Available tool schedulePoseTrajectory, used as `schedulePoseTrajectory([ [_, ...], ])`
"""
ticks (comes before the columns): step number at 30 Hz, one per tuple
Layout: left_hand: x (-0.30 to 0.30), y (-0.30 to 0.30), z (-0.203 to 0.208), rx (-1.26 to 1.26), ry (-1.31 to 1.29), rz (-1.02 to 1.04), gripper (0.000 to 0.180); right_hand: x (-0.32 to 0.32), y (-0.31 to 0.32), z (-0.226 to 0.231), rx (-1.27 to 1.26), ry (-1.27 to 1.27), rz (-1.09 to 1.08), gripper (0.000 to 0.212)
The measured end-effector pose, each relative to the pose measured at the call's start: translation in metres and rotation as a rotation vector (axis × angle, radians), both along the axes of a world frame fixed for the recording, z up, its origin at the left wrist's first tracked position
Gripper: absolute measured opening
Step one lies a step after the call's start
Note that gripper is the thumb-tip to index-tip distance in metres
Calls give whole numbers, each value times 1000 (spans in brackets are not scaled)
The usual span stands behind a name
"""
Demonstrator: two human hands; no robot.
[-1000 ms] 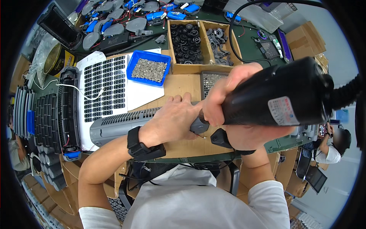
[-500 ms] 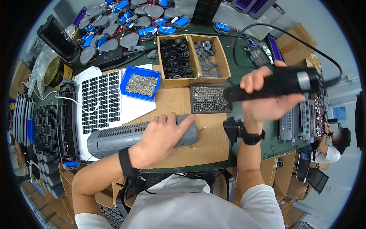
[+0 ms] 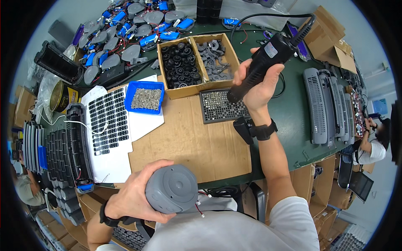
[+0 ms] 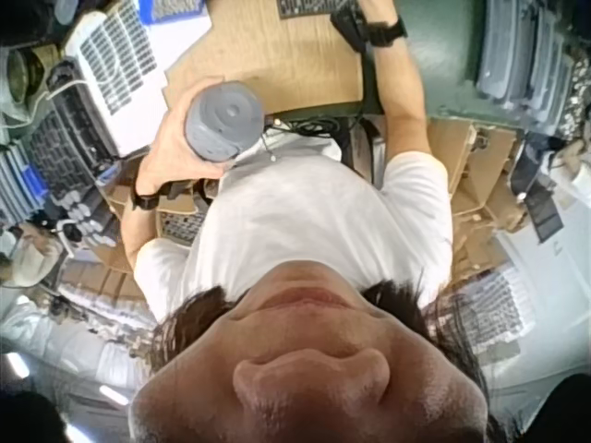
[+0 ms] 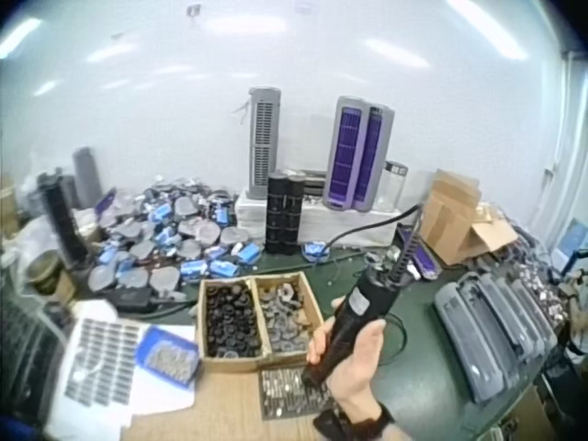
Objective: Assembling and connecting components for portable electronic fan/light units.
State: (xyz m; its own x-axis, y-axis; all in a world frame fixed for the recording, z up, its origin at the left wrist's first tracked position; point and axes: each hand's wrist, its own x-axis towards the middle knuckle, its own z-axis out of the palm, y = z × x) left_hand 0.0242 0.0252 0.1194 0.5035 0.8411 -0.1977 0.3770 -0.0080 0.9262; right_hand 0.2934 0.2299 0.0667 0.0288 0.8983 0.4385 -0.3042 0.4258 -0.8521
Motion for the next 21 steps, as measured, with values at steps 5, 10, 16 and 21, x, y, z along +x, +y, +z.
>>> schedulePoseTrajectory([
  [5, 5, -12, -18, 30, -30, 65, 99, -1, 1, -4, 34, 75, 0, 75],
  [10, 6, -15, -19, 35, -14, 87, 98, -1, -2, -8, 14, -35, 75, 82],
  [16, 8, -14, -19, 41, -20, 108, 97, -3, -3, -2, 3, -89, 76, 84],
  [21, 9, -17, -21, 3, -60, 126, 97, 0, -2, -4, 8, -63, 92, 82],
])
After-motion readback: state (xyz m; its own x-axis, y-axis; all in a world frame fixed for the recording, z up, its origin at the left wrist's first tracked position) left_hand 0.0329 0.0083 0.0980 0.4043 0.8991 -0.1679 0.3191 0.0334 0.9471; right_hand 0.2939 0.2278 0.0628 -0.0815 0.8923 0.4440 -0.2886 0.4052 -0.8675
